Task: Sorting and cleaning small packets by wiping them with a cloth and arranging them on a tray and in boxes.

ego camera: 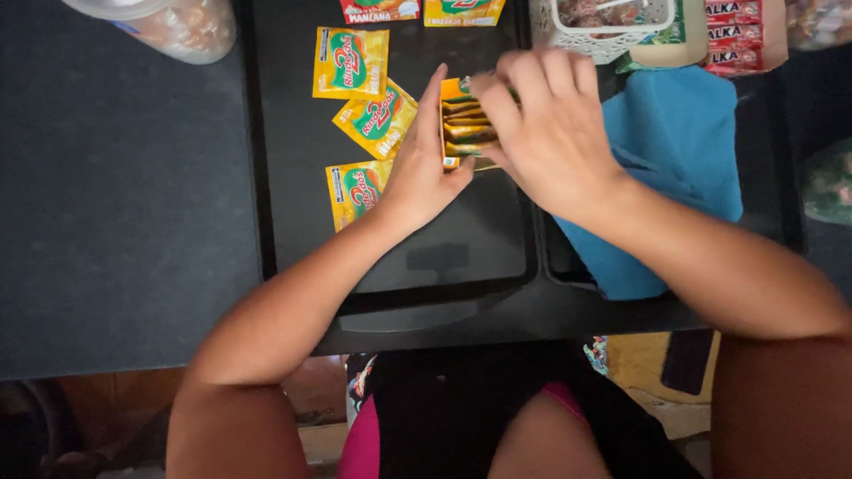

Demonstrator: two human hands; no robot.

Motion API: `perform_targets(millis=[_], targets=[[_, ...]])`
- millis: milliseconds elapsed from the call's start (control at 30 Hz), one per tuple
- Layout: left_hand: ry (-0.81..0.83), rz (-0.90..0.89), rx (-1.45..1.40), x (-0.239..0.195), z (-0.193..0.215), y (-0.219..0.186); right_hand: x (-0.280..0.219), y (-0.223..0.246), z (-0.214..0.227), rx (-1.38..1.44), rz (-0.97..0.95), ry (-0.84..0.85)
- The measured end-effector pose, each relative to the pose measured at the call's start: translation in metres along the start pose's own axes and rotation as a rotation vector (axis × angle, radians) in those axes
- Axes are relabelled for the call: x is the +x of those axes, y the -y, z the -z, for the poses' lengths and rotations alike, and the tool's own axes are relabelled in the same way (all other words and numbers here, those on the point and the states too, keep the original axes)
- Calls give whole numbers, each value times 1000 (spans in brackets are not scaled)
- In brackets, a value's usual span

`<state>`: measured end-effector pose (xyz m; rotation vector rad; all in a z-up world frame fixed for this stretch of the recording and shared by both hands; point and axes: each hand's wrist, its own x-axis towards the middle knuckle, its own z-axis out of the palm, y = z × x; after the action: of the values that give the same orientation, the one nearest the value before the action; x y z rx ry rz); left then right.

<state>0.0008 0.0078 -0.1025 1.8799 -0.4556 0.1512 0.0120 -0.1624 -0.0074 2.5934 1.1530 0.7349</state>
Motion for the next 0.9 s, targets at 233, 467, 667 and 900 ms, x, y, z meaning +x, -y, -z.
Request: perform_targets(millis=[233, 467, 667, 900], targets=[[10, -23, 46, 0, 0, 0, 11, 1, -1, 176, -164, -14], [-25, 13, 44, 2, -5, 5, -5, 23, -38, -198, -168, -83], [47, 58, -30, 2, 1, -6, -1, 22, -46, -243, -214, -113], [99, -30, -158, 9, 63, -25, -37, -8, 27, 235, -315, 184]])
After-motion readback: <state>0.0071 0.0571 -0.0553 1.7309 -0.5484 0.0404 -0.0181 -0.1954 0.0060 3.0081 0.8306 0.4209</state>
